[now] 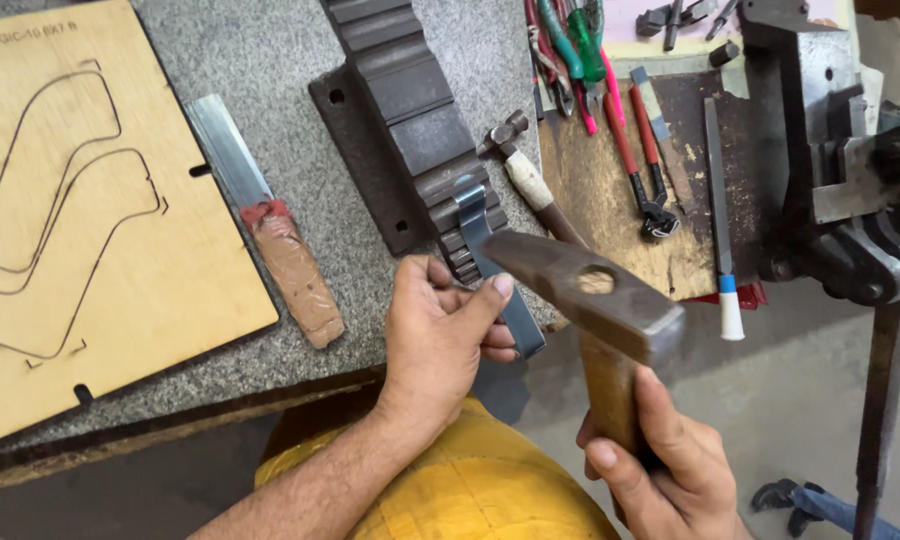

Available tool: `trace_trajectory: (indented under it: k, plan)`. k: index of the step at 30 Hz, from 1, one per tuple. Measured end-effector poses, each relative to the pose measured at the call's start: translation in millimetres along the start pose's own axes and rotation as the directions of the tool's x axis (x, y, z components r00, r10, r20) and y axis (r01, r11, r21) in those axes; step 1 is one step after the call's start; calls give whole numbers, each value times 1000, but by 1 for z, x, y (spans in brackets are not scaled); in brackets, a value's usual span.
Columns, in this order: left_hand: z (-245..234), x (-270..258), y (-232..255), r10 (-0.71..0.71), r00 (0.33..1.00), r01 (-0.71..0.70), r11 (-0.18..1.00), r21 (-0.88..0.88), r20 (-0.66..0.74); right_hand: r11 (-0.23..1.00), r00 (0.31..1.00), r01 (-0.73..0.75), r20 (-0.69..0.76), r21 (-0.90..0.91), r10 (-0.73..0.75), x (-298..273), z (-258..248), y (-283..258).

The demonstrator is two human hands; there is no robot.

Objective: The person bends a flat metal strip into a zigzag shape using a wooden template, a manual bending machine, and a hammer. They repeatedly check the metal against the template and adjust the bends with the tools.

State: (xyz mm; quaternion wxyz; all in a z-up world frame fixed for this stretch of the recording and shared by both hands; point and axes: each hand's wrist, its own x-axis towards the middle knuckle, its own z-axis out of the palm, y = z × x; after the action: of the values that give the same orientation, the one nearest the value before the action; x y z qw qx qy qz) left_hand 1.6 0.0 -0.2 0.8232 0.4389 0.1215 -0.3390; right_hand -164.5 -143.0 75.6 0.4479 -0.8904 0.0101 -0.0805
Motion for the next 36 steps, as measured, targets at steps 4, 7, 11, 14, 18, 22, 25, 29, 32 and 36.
trace_trajectory:
  k: [4,7,11,14,18,22,25,29,32,36]
  plan:
    - [-1,-4,-5,25,1000,-25,1000,-16,-3,991,993,-104,40,-89,108,-2,-3,-6]
    - [0,2,0,24,1000,-25,1000,-11,-8,999,998,-52,32,10,52,4,-3,-4]
    - [-2,-1,-7,54,998,-54,999,-8,-11,993,999,-39,13,-110,41,-1,-3,-5]
    - [-1,2,-3,39,999,-39,999,-5,-16,989,993,-115,10,-95,116,3,-4,-6]
    - [0,2,-3,47,999,-47,999,-3,-17,999,999,3,46,-32,-2,7,-4,-6]
    - [-1,2,-2,47,999,-47,999,23,-22,993,994,-86,54,-75,90,0,-7,-2]
    - [0,2,2,35,999,-35,999,33,-5,990,992,-129,14,48,129,-11,-15,5]
    - [-1,-3,3,36,999,-34,997,71,-32,990,985,-105,-129,93,116,-20,-29,33]
    - [-4,-15,6,13,999,-10,996,94,-32,865,845,-480,-341,-146,412,-10,-43,75]
    - [-26,-39,22,-24,1000,23,997,74,19,783,967,-104,-245,-613,-63,19,-52,133]
